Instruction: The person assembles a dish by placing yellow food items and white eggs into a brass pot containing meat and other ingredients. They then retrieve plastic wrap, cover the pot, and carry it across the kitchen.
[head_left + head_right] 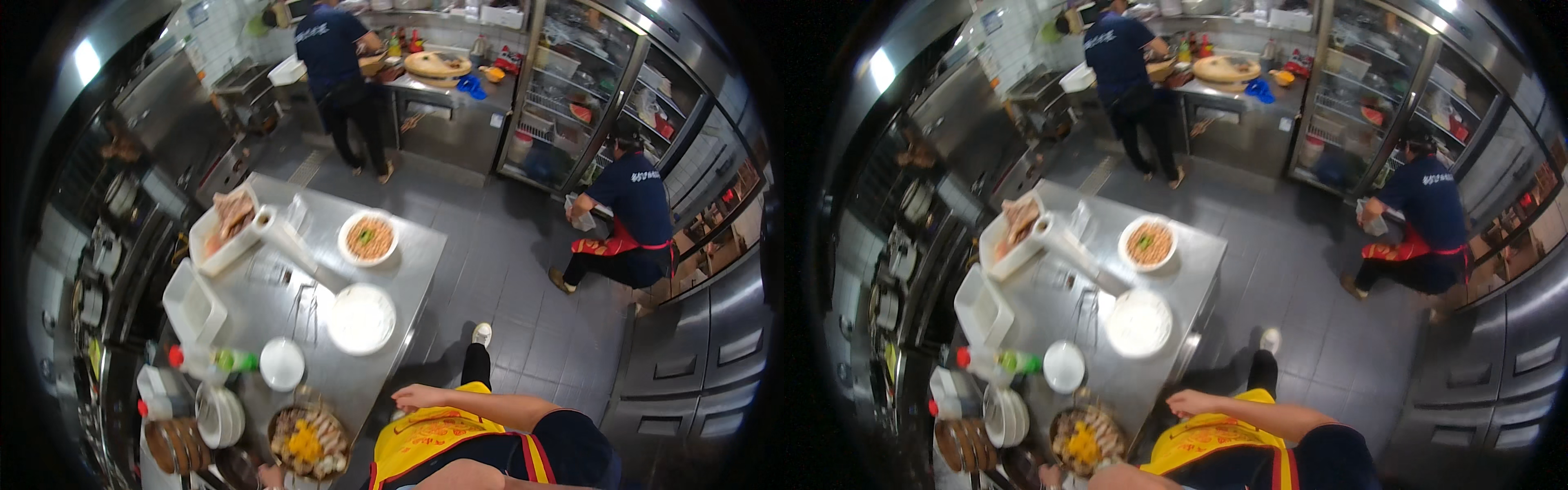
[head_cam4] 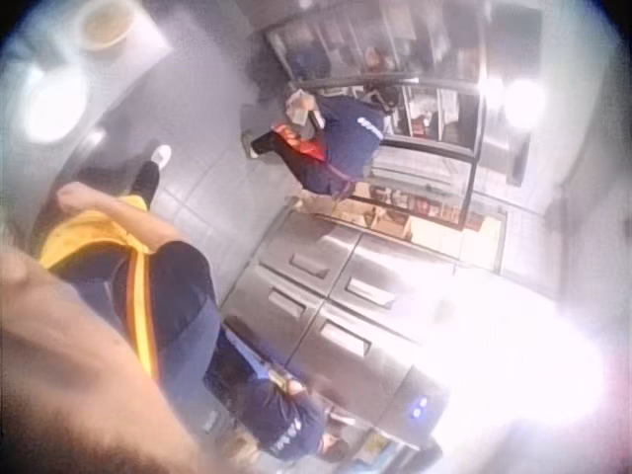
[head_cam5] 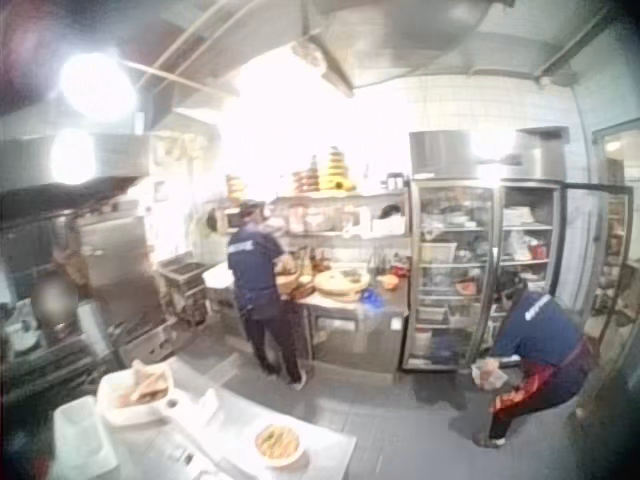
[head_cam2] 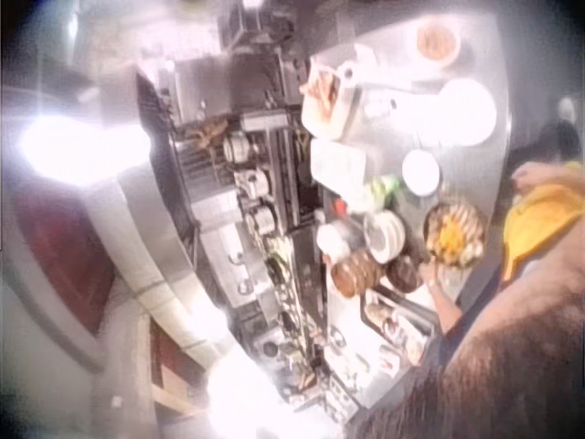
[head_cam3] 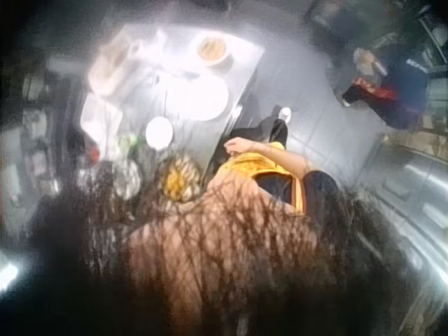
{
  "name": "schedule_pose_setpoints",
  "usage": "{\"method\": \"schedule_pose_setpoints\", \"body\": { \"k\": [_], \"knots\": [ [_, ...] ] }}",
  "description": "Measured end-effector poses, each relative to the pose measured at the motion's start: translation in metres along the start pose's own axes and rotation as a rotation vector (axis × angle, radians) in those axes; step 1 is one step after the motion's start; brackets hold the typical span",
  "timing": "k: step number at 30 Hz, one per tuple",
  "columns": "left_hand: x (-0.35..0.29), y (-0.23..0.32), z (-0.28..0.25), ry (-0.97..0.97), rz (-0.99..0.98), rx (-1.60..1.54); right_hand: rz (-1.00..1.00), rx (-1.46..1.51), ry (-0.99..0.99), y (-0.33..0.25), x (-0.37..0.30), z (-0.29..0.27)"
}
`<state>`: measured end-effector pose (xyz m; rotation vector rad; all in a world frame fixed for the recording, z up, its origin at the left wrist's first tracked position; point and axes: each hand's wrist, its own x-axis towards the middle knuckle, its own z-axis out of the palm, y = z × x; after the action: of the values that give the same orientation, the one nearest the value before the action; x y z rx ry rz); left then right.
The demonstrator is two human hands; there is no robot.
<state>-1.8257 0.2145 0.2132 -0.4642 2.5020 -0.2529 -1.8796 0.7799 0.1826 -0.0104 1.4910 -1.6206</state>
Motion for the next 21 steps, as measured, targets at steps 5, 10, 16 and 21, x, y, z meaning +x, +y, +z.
{"method": "schedule_pose_setpoints", "body": {
  "k": [5, 10, 16, 21],
  "knots": [
    [0.011, 0.233, -0.155, 0.866, -0.163, -0.862, 0.120, 0.213, 0.371, -0.022, -0.092, -0.234],
    [-0.015, 0.544, -0.252, 0.602, 0.408, -1.491, 0.020, 0.131, 0.469, -0.122, -0.144, -0.454],
    [-0.001, 0.770, -0.258, 0.079, 0.557, -1.414, -0.165, -0.059, 0.581, -0.312, -0.131, -0.695],
    [0.103, 0.903, -0.292, -0.198, 0.452, -1.707, -0.303, -0.106, 0.721, -0.461, -0.124, -0.878]
  ]
}}
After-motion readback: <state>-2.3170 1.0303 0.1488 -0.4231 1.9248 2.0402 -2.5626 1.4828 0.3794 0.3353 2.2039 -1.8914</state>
